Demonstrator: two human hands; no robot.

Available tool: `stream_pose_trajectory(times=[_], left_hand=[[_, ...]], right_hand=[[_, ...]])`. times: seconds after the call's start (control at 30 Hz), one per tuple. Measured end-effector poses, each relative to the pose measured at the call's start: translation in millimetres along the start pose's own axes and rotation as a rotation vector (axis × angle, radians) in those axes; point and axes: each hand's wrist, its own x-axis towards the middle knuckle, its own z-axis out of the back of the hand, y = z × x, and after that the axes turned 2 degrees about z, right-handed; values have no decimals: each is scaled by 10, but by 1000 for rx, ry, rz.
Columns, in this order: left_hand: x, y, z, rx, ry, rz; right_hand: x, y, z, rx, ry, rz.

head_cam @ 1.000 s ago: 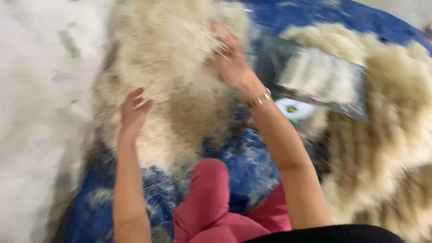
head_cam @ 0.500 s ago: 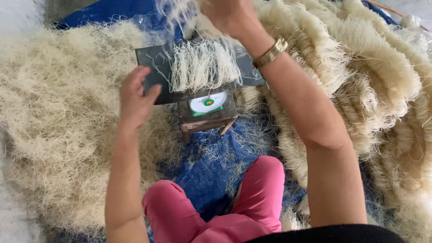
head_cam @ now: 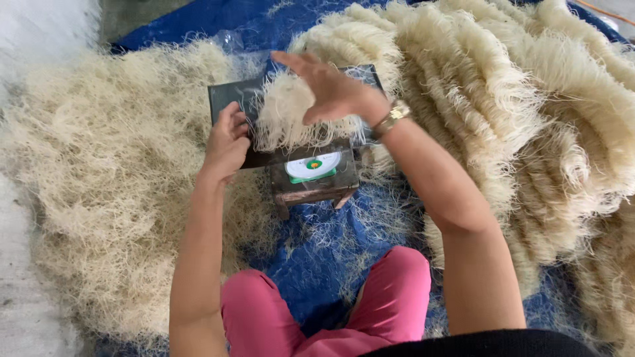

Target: The person sits on a blue tarp and repeatedly picks up handfuls of white fibrous material, places them on a small scale to weigh, and then sets them aside. The process is repeated multiple times with different portions of the fiber.

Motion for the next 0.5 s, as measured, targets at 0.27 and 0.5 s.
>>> stream_pose_trajectory(times=[0.27, 0.5], left_hand=[[21, -105, -301, 185, -535, -855], [75, -75, -439, 782, -198, -806]], right_hand=[[-73, -382, 190, 108, -121, 72], [-34, -585, -33, 253, -13, 185]])
